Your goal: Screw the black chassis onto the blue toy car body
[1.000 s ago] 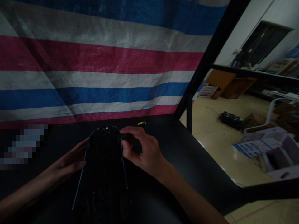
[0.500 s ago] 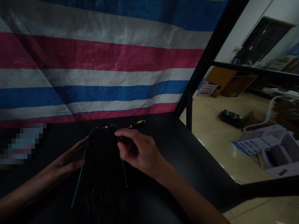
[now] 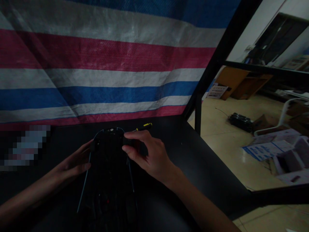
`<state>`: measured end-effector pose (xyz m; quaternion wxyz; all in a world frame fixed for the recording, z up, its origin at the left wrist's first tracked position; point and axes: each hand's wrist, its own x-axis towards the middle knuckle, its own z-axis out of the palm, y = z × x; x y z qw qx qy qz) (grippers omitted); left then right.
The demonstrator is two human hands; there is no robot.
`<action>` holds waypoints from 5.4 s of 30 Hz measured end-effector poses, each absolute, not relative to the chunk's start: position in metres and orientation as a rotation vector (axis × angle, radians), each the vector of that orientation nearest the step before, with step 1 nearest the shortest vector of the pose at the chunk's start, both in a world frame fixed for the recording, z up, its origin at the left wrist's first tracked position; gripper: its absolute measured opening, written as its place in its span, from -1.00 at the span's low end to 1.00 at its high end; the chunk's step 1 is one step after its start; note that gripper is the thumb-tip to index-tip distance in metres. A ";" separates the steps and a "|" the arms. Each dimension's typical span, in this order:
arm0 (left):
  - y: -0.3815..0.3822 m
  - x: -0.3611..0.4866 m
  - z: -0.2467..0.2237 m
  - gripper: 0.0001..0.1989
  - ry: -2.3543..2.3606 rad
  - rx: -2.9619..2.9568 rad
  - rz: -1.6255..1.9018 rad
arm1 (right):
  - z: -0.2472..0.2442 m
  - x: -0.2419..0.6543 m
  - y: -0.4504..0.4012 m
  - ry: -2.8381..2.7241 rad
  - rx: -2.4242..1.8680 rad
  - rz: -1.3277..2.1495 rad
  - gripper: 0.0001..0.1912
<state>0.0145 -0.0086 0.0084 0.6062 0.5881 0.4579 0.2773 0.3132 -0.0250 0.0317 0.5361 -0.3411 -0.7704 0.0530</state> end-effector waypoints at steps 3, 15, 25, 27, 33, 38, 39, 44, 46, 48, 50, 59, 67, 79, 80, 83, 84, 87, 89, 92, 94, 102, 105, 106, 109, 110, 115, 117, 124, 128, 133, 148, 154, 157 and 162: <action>-0.009 0.015 0.011 -0.17 1.065 1.378 0.637 | 0.033 0.312 -0.027 -1.781 -0.864 0.071 -0.71; -0.007 0.012 -0.002 -0.18 1.063 1.411 0.683 | 0.056 0.302 -0.037 -1.938 -1.110 -0.096 -0.84; -0.013 0.017 0.009 -0.14 0.981 1.370 0.732 | 0.095 0.307 -0.049 -2.287 -1.142 0.121 -0.87; -0.014 0.017 0.009 -0.14 0.969 1.362 0.736 | 0.097 0.304 -0.046 -2.312 -1.259 0.102 -0.86; -0.014 0.016 0.009 -0.13 0.941 1.343 0.732 | 0.105 0.300 -0.043 -2.333 -1.480 -0.116 -0.73; -0.014 0.017 0.010 -0.12 0.926 1.373 0.746 | 0.118 0.301 -0.045 -2.504 -1.166 0.174 -0.76; -0.014 0.016 0.010 -0.11 0.923 1.370 0.749 | 0.120 0.300 -0.044 -2.534 -1.174 0.169 -0.76; -0.012 0.015 0.005 -0.14 0.913 1.371 0.750 | 0.124 0.293 -0.046 -2.585 -1.411 -0.110 -0.68; -0.011 0.014 0.004 -0.14 0.900 1.368 0.747 | 0.127 0.291 -0.048 -2.597 -1.383 -0.069 -0.74; -0.011 0.014 0.004 -0.13 0.889 1.361 0.748 | 0.129 0.290 -0.048 -2.628 -1.271 0.034 -0.69; -0.012 0.014 0.005 -0.13 0.889 1.355 0.749 | 0.130 0.290 -0.047 -2.654 -1.204 0.058 -0.61; -0.013 0.016 0.008 -0.12 0.894 1.371 0.747 | 0.137 0.289 -0.043 -2.705 -1.301 -0.236 -0.75; -0.016 0.015 0.013 -0.13 0.925 1.390 0.731 | 0.100 0.287 -0.021 -2.139 -1.503 0.404 -0.59; -0.008 0.015 0.004 -0.08 0.962 1.415 0.711 | 0.060 0.432 -0.011 -1.931 -1.745 0.432 -0.68; -0.007 0.014 0.004 -0.07 0.969 1.412 0.708 | 0.050 0.446 -0.014 -1.935 -1.797 0.421 -0.70; -0.006 0.013 0.001 -0.03 0.987 1.408 0.703 | 0.021 0.474 -0.022 -1.918 -1.896 0.385 -0.75; -0.005 0.013 0.001 -0.03 0.993 1.408 0.704 | 0.013 0.480 -0.024 -1.910 -1.916 0.371 -0.75; -0.005 0.013 0.000 -0.08 0.994 1.398 0.696 | -0.003 0.487 -0.023 -1.884 -1.941 0.323 -0.72; -0.004 0.013 0.000 -0.10 0.998 1.400 0.683 | -0.008 0.490 -0.020 -1.874 -1.943 0.301 -0.71; -0.005 0.012 0.000 -0.12 1.022 1.429 0.687 | -0.012 0.492 -0.016 -1.885 -1.946 0.282 -0.70; -0.005 0.011 -0.001 -0.12 1.032 1.437 0.696 | -0.012 0.493 -0.015 -1.901 -1.946 0.265 -0.68; -0.005 0.013 -0.001 -0.11 0.995 1.421 0.700 | -0.008 0.486 -0.015 -1.960 -1.917 0.314 -0.70; -0.007 0.015 0.004 -0.10 1.011 1.417 0.697 | -0.003 0.481 -0.013 -1.948 -1.909 0.387 -0.74; -0.007 0.016 0.006 -0.10 1.018 1.421 0.699 | -0.001 0.478 -0.013 -1.942 -1.903 0.420 -0.74; -0.009 0.016 0.007 -0.08 1.007 1.416 0.695 | 0.008 0.462 -0.013 -1.938 -1.858 0.530 -0.70; -0.009 0.015 0.006 -0.07 0.992 1.408 0.691 | 0.013 0.452 -0.014 -1.944 -1.831 0.566 -0.69; -0.011 0.013 0.001 -0.13 0.904 1.352 0.721 | 0.050 0.368 -0.024 -2.063 -1.598 0.706 -0.72; -0.011 0.013 0.001 -0.12 0.854 1.315 0.739 | 0.064 0.326 -0.029 -2.156 -1.396 0.790 -0.78; -0.014 0.014 0.000 -0.10 0.790 1.237 0.772 | 0.069 0.239 -0.034 -2.326 -1.022 1.032 -0.88; -0.012 0.011 -0.005 -0.04 0.767 1.228 0.783 | 0.061 0.234 -0.031 -2.343 -1.026 0.993 -0.91; -0.006 0.010 -0.016 -0.05 0.756 1.212 0.784 | 0.057 0.233 -0.029 -2.355 -1.039 0.985 -0.89; -0.009 0.012 -0.009 -0.11 0.765 1.258 0.771 | 0.107 0.242 -0.039 -2.153 -0.982 0.692 -0.84; -0.008 0.012 -0.012 -0.13 0.737 1.258 0.777 | 0.108 0.239 -0.045 -2.127 -1.006 0.714 -0.82; -0.009 0.011 -0.011 -0.13 0.742 1.262 0.779 | 0.102 0.236 -0.047 -2.139 -0.948 0.730 -0.87; -0.006 0.010 -0.017 -0.07 0.746 1.265 0.782 | 0.098 0.233 -0.046 -2.147 -0.949 0.701 -0.90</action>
